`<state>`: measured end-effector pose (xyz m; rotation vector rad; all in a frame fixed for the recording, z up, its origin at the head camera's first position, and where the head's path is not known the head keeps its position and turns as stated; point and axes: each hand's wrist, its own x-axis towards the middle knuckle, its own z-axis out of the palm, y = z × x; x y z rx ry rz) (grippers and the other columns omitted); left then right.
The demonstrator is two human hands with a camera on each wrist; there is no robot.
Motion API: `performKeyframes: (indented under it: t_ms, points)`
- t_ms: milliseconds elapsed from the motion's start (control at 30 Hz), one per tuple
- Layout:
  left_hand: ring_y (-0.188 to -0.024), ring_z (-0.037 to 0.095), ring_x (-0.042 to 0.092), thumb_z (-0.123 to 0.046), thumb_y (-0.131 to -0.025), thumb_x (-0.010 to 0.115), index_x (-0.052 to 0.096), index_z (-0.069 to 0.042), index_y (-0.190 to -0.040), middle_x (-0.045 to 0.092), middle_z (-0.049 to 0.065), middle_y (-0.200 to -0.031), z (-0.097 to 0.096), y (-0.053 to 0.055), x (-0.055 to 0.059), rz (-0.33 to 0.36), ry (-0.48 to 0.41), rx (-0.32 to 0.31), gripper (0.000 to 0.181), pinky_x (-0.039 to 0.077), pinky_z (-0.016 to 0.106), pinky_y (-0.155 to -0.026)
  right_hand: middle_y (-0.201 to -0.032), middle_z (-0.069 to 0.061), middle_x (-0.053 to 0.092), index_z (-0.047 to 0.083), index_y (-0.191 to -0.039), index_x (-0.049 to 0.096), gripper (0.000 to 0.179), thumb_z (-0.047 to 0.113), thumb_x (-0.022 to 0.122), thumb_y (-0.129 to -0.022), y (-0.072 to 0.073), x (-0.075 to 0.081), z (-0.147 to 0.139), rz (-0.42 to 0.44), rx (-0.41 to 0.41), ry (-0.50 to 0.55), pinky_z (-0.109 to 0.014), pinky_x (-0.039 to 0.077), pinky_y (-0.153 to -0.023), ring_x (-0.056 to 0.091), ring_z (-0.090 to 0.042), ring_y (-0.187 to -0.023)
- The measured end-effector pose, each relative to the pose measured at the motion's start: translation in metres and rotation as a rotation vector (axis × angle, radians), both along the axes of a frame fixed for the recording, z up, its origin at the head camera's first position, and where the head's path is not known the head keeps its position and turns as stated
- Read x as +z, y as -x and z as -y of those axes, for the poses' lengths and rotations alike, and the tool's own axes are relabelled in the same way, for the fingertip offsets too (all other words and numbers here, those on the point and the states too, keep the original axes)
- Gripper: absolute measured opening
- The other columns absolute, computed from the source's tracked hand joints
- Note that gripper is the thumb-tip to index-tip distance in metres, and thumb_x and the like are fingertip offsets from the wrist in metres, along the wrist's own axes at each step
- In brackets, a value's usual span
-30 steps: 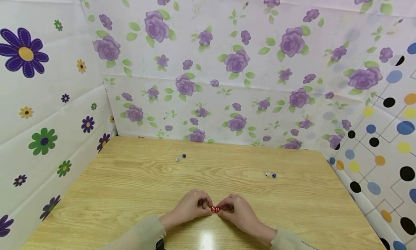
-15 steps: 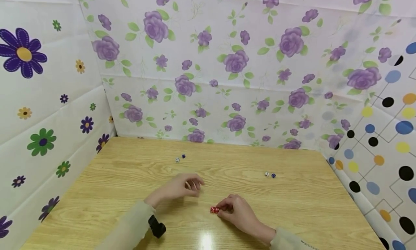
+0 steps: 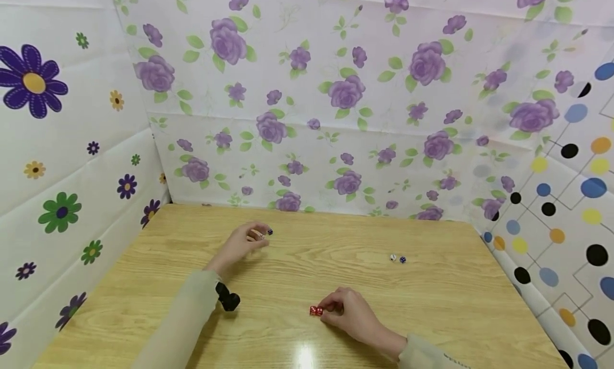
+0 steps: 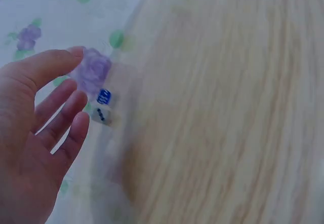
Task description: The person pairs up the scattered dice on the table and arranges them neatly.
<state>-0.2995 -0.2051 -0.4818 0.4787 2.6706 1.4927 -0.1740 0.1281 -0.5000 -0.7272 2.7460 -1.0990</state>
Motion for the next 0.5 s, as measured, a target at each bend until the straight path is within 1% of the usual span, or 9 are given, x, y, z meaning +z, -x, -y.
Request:
performKeyframes:
  t_ms: [33, 133, 233, 367, 500]
  points:
    - [-0.098, 0.024, 0.059, -0.017, -0.093, 0.069, 0.060, -0.009, -0.129, 0.057, 0.019, -0.126, 0.001, 0.003, -0.004, -0.008, 0.006, -0.002, 0.038, 0.052, 0.038, -0.081, -0.083, 0.011, 0.063, 0.021, -0.096, 0.077, 0.012, 0.021, 0.079, -0.084, 0.000, 0.000, 0.000, 0.006, -0.002, 0.001, -0.017, 0.043, -0.067, 0.051, -0.002, -0.075]
    - [-0.094, 0.022, 0.057, -0.014, -0.091, 0.071, 0.059, -0.007, -0.130, 0.051, 0.020, -0.123, 0.005, 0.012, -0.015, -0.017, 0.013, 0.014, 0.041, 0.049, 0.033, -0.081, -0.083, 0.011, 0.063, 0.021, -0.096, 0.077, 0.012, 0.022, 0.079, -0.084, 0.000, -0.002, 0.000, 0.014, -0.003, 0.007, -0.017, 0.044, -0.068, 0.051, -0.001, -0.076]
    - [-0.092, 0.023, 0.056, -0.009, -0.090, 0.072, 0.057, -0.003, -0.130, 0.047, 0.022, -0.120, 0.007, 0.017, -0.022, -0.019, -0.004, 0.031, 0.044, 0.048, 0.031, -0.079, -0.083, 0.011, 0.063, 0.021, -0.096, 0.077, 0.012, 0.022, 0.079, -0.084, -0.001, -0.002, 0.000, 0.014, -0.006, 0.010, -0.017, 0.044, -0.068, 0.051, -0.001, -0.076]
    - [-0.096, 0.024, 0.057, -0.010, -0.089, 0.072, 0.057, -0.001, -0.130, 0.051, 0.021, -0.122, 0.008, 0.020, -0.024, -0.007, 0.009, 0.060, 0.044, 0.049, 0.031, -0.081, -0.083, 0.010, 0.063, 0.021, -0.095, 0.077, 0.012, 0.022, 0.079, -0.084, -0.001, -0.002, 0.000, 0.011, -0.012, 0.007, -0.017, 0.044, -0.068, 0.051, -0.001, -0.076]
    - [-0.100, 0.024, 0.059, -0.012, -0.090, 0.072, 0.059, -0.003, -0.128, 0.058, 0.018, -0.122, 0.008, 0.021, -0.026, 0.004, 0.038, 0.095, 0.041, 0.049, 0.031, -0.085, -0.083, 0.010, 0.063, 0.021, -0.096, 0.076, 0.012, 0.022, 0.079, -0.083, -0.001, -0.002, 0.000, 0.005, -0.016, 0.002, -0.017, 0.045, -0.068, 0.051, -0.001, -0.076]
